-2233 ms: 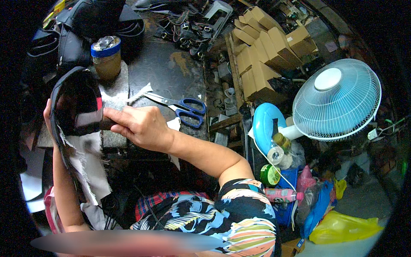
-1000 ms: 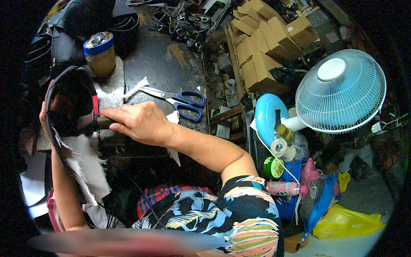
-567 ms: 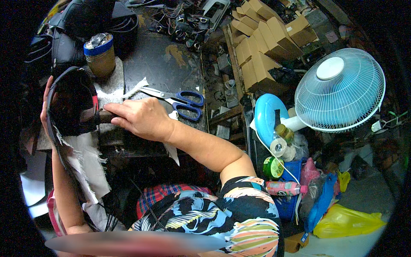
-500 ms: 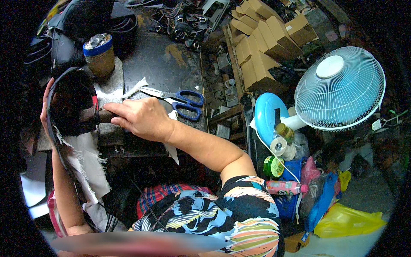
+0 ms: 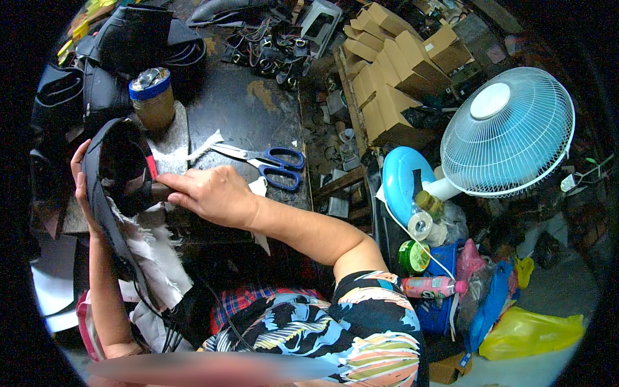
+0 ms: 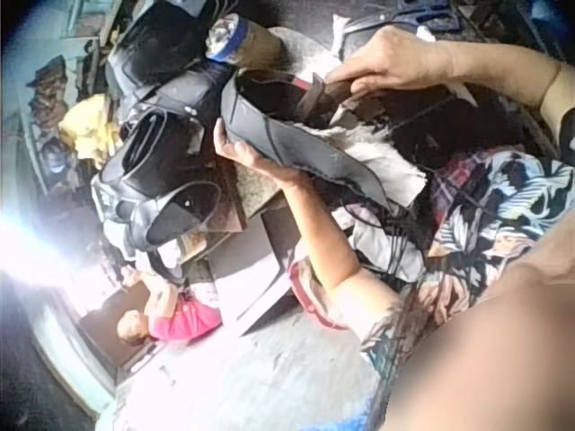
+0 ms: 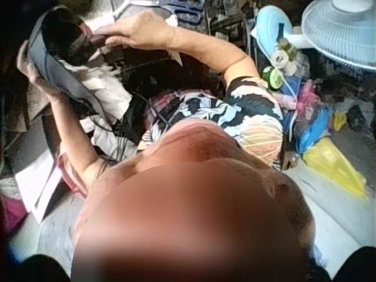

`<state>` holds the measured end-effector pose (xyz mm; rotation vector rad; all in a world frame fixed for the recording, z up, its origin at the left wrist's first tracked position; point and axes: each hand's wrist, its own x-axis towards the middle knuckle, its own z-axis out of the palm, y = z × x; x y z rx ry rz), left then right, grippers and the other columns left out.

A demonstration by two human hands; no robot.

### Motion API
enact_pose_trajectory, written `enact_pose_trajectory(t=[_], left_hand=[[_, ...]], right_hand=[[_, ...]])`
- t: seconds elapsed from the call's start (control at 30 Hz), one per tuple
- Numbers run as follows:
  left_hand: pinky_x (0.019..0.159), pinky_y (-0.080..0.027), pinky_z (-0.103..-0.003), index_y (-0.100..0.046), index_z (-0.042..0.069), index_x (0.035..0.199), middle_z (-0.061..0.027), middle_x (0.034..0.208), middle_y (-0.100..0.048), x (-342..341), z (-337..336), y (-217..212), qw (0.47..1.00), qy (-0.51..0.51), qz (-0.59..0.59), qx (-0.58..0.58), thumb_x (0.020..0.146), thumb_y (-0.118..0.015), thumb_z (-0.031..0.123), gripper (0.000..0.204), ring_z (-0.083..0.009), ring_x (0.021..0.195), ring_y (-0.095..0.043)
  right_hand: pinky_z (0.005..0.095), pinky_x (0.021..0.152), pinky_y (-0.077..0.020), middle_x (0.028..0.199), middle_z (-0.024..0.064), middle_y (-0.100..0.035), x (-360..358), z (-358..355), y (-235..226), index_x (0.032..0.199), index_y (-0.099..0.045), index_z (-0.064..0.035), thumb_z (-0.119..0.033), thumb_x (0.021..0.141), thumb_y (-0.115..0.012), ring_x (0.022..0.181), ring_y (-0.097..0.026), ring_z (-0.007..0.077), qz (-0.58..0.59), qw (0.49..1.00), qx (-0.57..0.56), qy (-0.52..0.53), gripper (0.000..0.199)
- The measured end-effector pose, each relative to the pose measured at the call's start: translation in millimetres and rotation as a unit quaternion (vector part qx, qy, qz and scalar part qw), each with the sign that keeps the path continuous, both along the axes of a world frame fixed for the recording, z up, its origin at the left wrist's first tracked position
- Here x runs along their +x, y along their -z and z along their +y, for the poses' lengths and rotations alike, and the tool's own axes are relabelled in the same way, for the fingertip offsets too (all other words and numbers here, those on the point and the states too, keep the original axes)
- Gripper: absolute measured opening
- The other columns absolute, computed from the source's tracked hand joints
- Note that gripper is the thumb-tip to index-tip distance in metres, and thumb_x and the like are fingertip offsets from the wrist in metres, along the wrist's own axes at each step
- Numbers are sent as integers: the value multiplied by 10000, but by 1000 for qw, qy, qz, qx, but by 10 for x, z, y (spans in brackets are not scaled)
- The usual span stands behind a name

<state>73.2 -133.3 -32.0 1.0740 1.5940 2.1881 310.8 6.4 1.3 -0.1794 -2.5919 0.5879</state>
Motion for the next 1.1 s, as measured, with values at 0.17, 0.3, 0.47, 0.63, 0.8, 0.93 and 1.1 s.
enact_pose_trajectory(t=[0.17, 0.3, 0.47, 0.63, 0.8, 0.93, 1.1], left_hand=[[1061, -367, -318, -418, 35, 1434, -117, 1354, -507, -14, -23, 6, 999, -50, 3, 2, 977, -391, 442, 613, -188, 1207, -506], [1071, -342, -308, -425, 36, 1436, -107, 1359, -506, 7, -36, 1, 999, -50, 5, -9, 990, -381, 424, 592, -182, 1216, -485], [1026, -379, -307, -430, 43, 1420, -108, 1308, -525, 10, -15, -4, 998, -57, 11, 0, 965, -394, 440, 605, -174, 1152, -513], [1107, -322, -341, -437, 16, 1412, -123, 1364, -498, -10, -14, 9, 999, -45, -11, 9, 977, -380, 397, 581, -211, 1251, -480], [1156, -273, -359, -463, -8, 1394, -129, 1400, -489, -99, 5, 53, 998, -55, 29, 19, 960, -393, 379, 586, -232, 1317, -446], [1151, -266, -350, -536, 0, 1344, -125, 1375, -529, -204, 11, 121, 994, -74, 79, -3, 940, -428, 339, 539, -231, 1314, -453], [981, -411, -293, -537, 67, 1361, -66, 1272, -550, -95, -3, 150, 999, -53, 3, -2, 980, -391, 374, 511, -151, 1104, -522]], right_hand=[[309, 579, -517, 780, 100, -639, 111, 233, -322, 1160, -595, -63, -389, 1020, -523, 644, -627, 174, 150, 913, -378, -43, 362], [329, 501, -458, 628, 73, -546, 386, 870, -1315, 902, -573, -52, -597, 1043, -292, 494, -513, 186, 390, 721, -566, -92, 629], [336, 665, -467, 803, 63, -481, 608, 1806, -1955, 1233, -529, -68, -498, 1031, -392, 712, -505, 177, 345, 741, -550, -172, 494], [322, 647, -537, 805, 82, -656, 537, 1056, -845, 1170, -697, -64, -355, 982, -628, 653, -626, 178, 222, 944, -230, 84, 354], [346, 667, -515, 823, 1, -635, 446, 335, -140, 1191, -729, -282, -286, 759, -791, 733, -617, 227, 31, 986, 156, 41, 437], [367, 675, -531, 923, 71, -689, 326, 208, -11, 1186, -718, -206, -264, 818, -754, 778, -657, 292, -19, 996, 77, 37, 375], [225, 612, -507, 910, 81, -696, 207, 305, -227, 1393, -567, -67, -276, 1042, -556, 739, -627, 92, 111, 957, -267, 28, 408]])
